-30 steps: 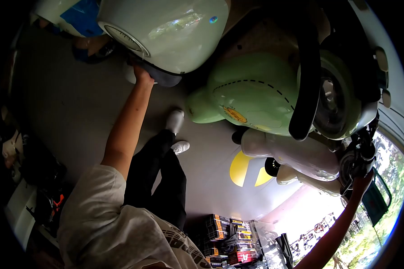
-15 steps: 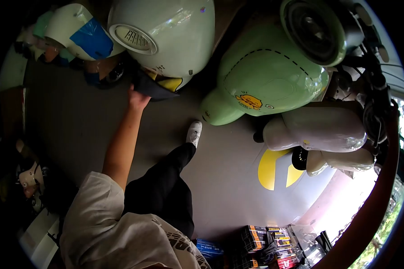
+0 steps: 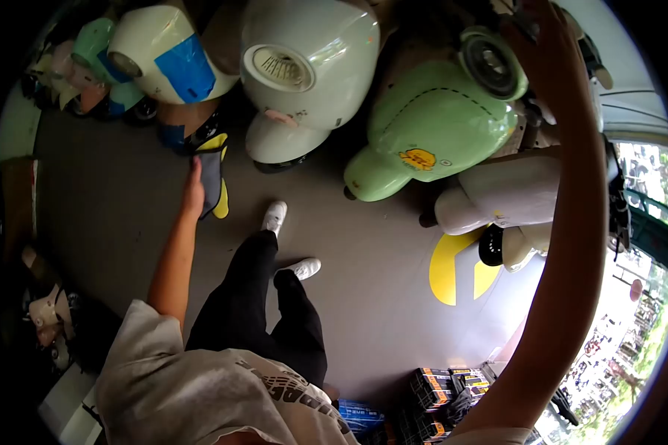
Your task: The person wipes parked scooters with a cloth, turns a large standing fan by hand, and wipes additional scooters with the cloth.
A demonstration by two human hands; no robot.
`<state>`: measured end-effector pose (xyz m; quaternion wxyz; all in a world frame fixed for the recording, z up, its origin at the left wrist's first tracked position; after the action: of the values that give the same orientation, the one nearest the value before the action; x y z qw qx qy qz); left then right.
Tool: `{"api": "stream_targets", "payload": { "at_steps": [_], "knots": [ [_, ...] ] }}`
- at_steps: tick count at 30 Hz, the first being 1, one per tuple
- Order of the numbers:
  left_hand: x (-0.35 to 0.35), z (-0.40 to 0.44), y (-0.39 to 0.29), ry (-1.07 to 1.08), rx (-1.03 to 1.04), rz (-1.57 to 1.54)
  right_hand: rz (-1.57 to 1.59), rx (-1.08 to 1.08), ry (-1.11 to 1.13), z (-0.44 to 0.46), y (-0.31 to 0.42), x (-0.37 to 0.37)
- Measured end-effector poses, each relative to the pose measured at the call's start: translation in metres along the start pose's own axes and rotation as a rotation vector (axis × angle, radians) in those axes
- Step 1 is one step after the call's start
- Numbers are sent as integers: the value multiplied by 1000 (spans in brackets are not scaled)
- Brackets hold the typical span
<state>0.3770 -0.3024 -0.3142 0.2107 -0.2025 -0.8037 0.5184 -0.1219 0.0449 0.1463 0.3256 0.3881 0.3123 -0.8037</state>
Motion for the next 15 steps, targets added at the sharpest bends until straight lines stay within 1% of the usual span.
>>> {"api": "stream_targets", "payload": {
  "at_steps": [1, 3, 4, 5, 6, 7, 8, 9, 10, 12, 13, 15],
  "knots": [
    [0, 20, 16, 28, 73, 128, -24, -34, 85, 18, 3, 26],
    [22, 58, 50, 43, 63, 121, -237, -27, 362, 50, 30, 59],
    [45, 58, 46, 36, -32, 217, -342, -38, 439, 56, 41, 71],
    [61, 76, 61, 45, 5, 280, -407, -40, 450, 58, 47, 78],
    [76, 94, 76, 51, 42, 343, -461, -31, 410, 60, 49, 81],
    [81, 120, 115, 73, 195, 378, -510, -20, 362, 61, 49, 82],
    [101, 127, 128, 144, 295, 497, -547, -7, 321, 62, 45, 84],
    [121, 130, 135, 211, 406, 608, -585, 5, 271, 64, 43, 83],
    [127, 130, 142, 203, 386, 600, -615, 12, 237, 64, 44, 83],
    [139, 121, 137, 237, 605, 781, -665, 39, 187, 70, 43, 80],
    [134, 131, 133, 238, 608, 786, -688, 70, 176, 71, 40, 77],
    [128, 139, 134, 340, 547, 741, -721, 65, 160, 67, 38, 78]
  ]
}}
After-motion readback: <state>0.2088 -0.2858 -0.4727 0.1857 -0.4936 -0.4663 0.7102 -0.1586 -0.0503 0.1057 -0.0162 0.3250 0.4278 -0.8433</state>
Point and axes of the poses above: each hand's wrist, its own z-axis towards the middle knuckle, its own x-axis out of the palm, y = z × x, the point moved 7 cm from there along z, towards the middle knuckle, and after that the axes turned 15 degrees about -z, right-handed, at the moved point
